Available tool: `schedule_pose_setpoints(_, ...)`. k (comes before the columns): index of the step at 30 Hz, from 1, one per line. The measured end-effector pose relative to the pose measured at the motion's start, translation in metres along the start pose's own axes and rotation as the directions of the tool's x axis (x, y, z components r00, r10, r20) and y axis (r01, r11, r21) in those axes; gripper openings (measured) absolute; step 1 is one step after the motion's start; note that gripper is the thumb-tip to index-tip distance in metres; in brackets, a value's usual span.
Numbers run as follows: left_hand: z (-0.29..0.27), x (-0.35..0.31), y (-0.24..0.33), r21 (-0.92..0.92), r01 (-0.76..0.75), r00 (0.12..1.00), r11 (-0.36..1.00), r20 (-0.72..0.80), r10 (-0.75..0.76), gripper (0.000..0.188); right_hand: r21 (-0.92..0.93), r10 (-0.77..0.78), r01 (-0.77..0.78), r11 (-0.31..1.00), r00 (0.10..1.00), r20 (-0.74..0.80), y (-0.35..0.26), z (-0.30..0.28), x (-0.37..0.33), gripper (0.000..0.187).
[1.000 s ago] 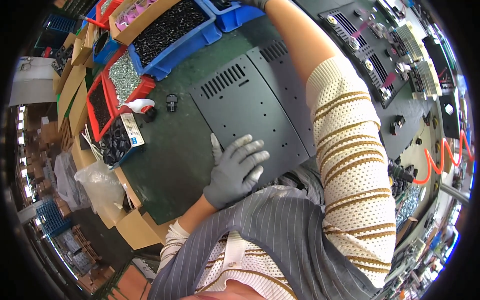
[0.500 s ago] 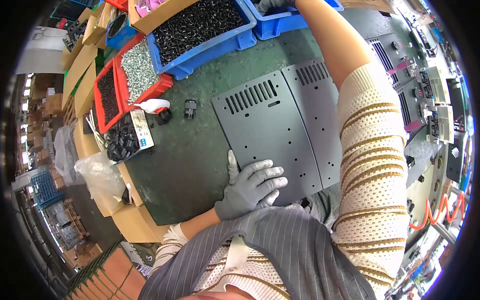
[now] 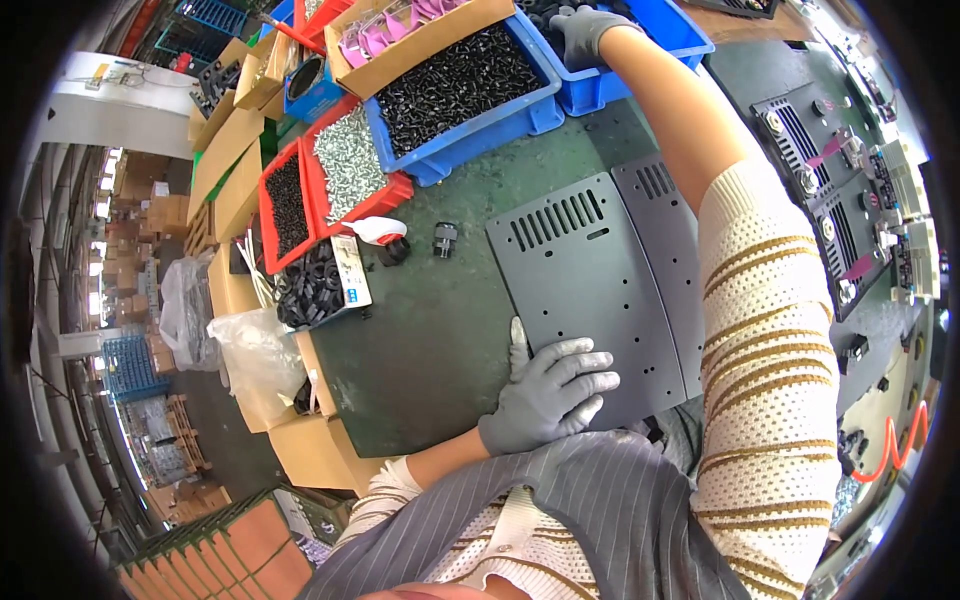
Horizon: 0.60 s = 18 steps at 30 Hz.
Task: Assemble metal components using a power screwdriver and attach internal fans.
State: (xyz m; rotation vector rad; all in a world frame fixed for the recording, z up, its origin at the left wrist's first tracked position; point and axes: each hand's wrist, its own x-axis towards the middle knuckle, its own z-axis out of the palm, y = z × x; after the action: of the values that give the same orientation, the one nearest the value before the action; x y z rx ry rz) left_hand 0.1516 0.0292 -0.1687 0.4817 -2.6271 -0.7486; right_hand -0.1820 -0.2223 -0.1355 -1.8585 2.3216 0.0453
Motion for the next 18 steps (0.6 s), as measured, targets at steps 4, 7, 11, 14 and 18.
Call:
schedule_pose_setpoints(4,0.0,0.0,0.0,-0.001,-0.004,1.0,1.0,-0.006,0.004,0.025,0.138,0.143,-0.149,0.979,0.988,0.054,0.004,-0.006,0.002,0.071)
schedule_pose_setpoints(7,0.0,0.001,-0.002,0.003,-0.019,1.0,1.0,-0.002,0.019,0.026,0.199,0.174,-0.185,0.962,0.982,0.068,0.014,0.0,0.008,0.081)
schedule_pose_setpoints(11,0.0,-0.001,-0.004,0.001,-0.027,1.0,1.0,-0.004,0.027,0.026,0.118,0.202,-0.202,0.972,0.979,0.008,0.005,-0.003,0.007,0.072)
schedule_pose_setpoints(14,0.0,-0.001,-0.002,0.007,-0.021,1.0,1.0,0.002,0.021,0.026,0.1,0.136,-0.127,0.987,0.986,-0.094,0.011,-0.008,0.011,0.064)
schedule_pose_setpoints(18,-0.003,0.0,0.0,-0.008,-0.014,1.0,1.0,0.002,0.014,0.025,0.18,0.154,-0.135,0.974,0.984,-0.092,0.019,-0.005,0.011,0.049)
